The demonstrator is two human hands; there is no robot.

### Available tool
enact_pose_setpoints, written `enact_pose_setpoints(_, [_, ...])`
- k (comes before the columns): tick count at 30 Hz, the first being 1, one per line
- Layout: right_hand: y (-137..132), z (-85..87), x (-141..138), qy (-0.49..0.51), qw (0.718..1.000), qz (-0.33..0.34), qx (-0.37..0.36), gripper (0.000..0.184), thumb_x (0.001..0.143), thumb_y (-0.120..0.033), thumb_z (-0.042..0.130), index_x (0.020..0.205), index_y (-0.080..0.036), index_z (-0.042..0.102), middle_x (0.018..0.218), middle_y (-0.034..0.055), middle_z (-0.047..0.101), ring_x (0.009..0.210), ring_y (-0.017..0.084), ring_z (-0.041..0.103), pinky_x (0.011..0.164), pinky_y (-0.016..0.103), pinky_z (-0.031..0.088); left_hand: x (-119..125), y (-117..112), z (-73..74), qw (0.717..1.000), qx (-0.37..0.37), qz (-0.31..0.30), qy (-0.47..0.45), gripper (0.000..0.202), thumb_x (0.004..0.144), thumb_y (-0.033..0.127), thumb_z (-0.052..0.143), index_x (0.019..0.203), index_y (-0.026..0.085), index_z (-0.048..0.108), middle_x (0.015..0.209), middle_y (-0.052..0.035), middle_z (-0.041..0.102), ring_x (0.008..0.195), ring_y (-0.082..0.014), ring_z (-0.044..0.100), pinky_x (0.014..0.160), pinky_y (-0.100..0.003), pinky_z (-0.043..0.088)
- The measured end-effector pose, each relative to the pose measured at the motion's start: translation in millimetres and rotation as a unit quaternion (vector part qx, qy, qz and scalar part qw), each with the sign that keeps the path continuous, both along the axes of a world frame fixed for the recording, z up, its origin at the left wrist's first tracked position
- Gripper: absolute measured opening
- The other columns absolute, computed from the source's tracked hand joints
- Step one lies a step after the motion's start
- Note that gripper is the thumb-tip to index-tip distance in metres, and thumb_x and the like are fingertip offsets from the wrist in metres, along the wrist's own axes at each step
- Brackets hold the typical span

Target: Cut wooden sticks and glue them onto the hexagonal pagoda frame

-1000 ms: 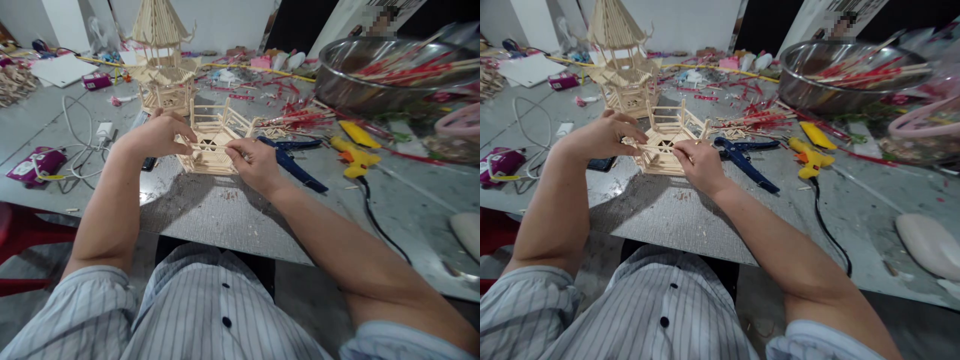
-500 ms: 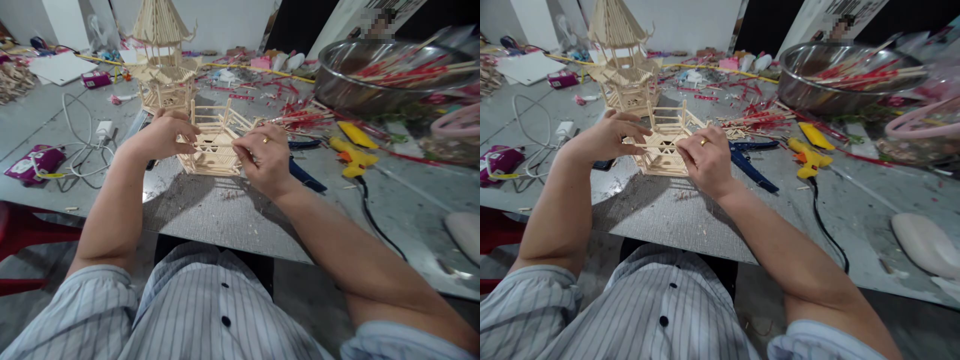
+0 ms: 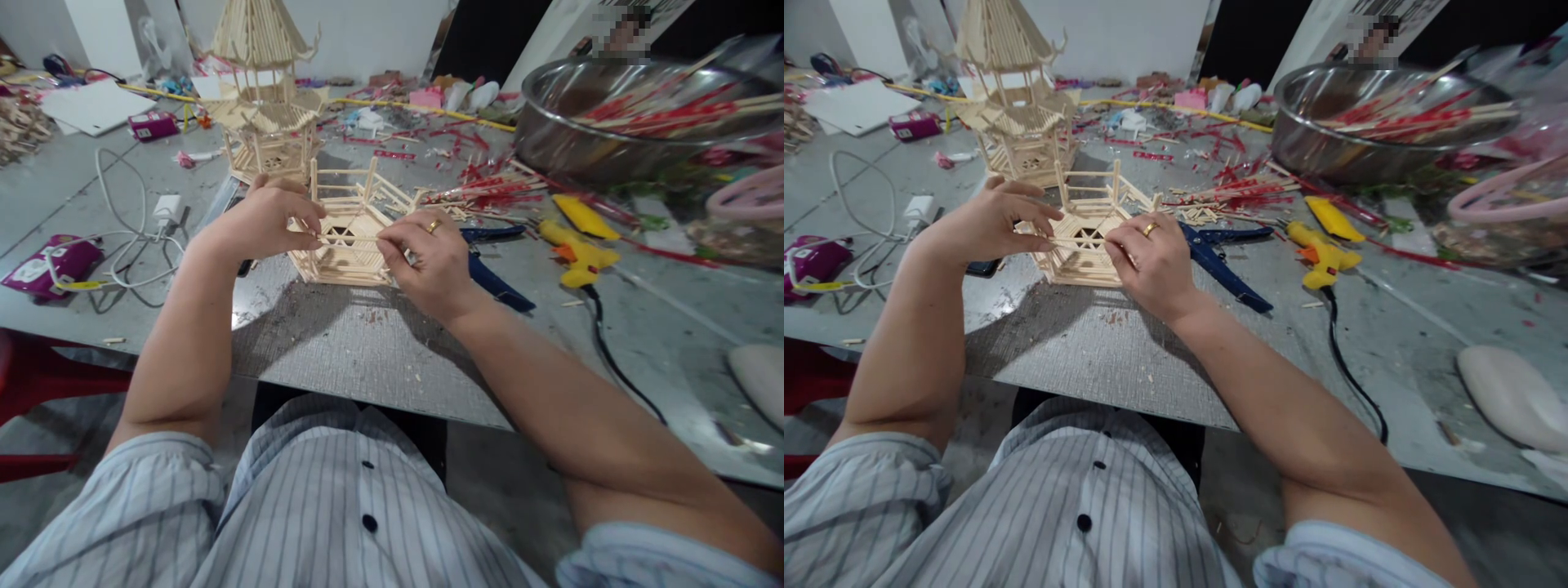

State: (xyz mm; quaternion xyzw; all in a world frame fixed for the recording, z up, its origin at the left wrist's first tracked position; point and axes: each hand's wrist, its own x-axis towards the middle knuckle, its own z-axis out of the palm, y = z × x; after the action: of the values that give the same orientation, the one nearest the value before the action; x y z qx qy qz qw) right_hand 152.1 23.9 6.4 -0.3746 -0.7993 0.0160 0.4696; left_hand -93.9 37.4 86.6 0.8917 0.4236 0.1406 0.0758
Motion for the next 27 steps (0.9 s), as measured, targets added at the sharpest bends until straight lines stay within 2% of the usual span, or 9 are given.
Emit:
enact_pose_setpoints(8, [-0.8, -1.2, -3.2, 0.007, 1.000, -0.004, 0.014, 0.030, 0.093, -0.047, 0.045, 0.079, -0.027, 0.063, 0.080, 0.0052, 0.067, 0.086, 0.023, 0.063, 0.085, 0.043, 0.048, -3.3, 1.8, -3.0, 1.000, 0.006, -0.009, -0.008, 0.018, 0.081, 0.041, 0.062, 0.081, 0.025, 0.072, 0.112, -0.0005, 0.072, 0.122, -0.0262, 0.053, 0.112, -0.047, 0.022])
enact_pose_setpoints(19, [1.5, -3.7, -4.6, 0.011, 0.998, 0.015, 0.066, 0.025, 0.094, -0.037, 0.045, 0.080, -0.023, 0.061, 0.078, 0.0034, 0.067, 0.080, 0.018, 0.063, 0.077, 0.034, 0.049, -3.0, 2.0, -4.2, 1.000, 0.019, -0.013, -0.004, 0.030, 0.083, 0.049, 0.058, 0.087, 0.023, 0.073, 0.112, -0.0034, 0.072, 0.122, -0.0272, 0.054, 0.111, -0.046, 0.026])
enact_pose_setpoints(23, [2.4, -4.6, -4.8, 0.014, 0.996, 0.015, 0.084, 0.024, 0.093, -0.036, 0.046, 0.080, -0.022, 0.061, 0.077, 0.0034, 0.067, 0.078, 0.017, 0.063, 0.075, 0.033, 0.049, -3.6, 2.6, -5.1, 1.000, 0.013, -0.011, -0.005, 0.031, 0.083, 0.050, 0.057, 0.088, 0.023, 0.073, 0.113, -0.0030, 0.071, 0.123, -0.0262, 0.053, 0.112, -0.046, 0.024])
enact_pose_setpoints(27, [2.2, -4.1, -4.0, 0.013, 0.997, 0.022, 0.071, 0.023, 0.093, -0.034, 0.047, 0.081, -0.022, 0.061, 0.078, 0.0040, 0.067, 0.080, 0.018, 0.063, 0.076, 0.034, 0.049, -3.9, 3.1, -5.3, 1.000, 0.010, -0.014, -0.010, 0.030, 0.084, 0.050, 0.058, 0.087, 0.023, 0.072, 0.112, -0.0018, 0.072, 0.120, -0.0249, 0.055, 0.112, -0.044, 0.024])
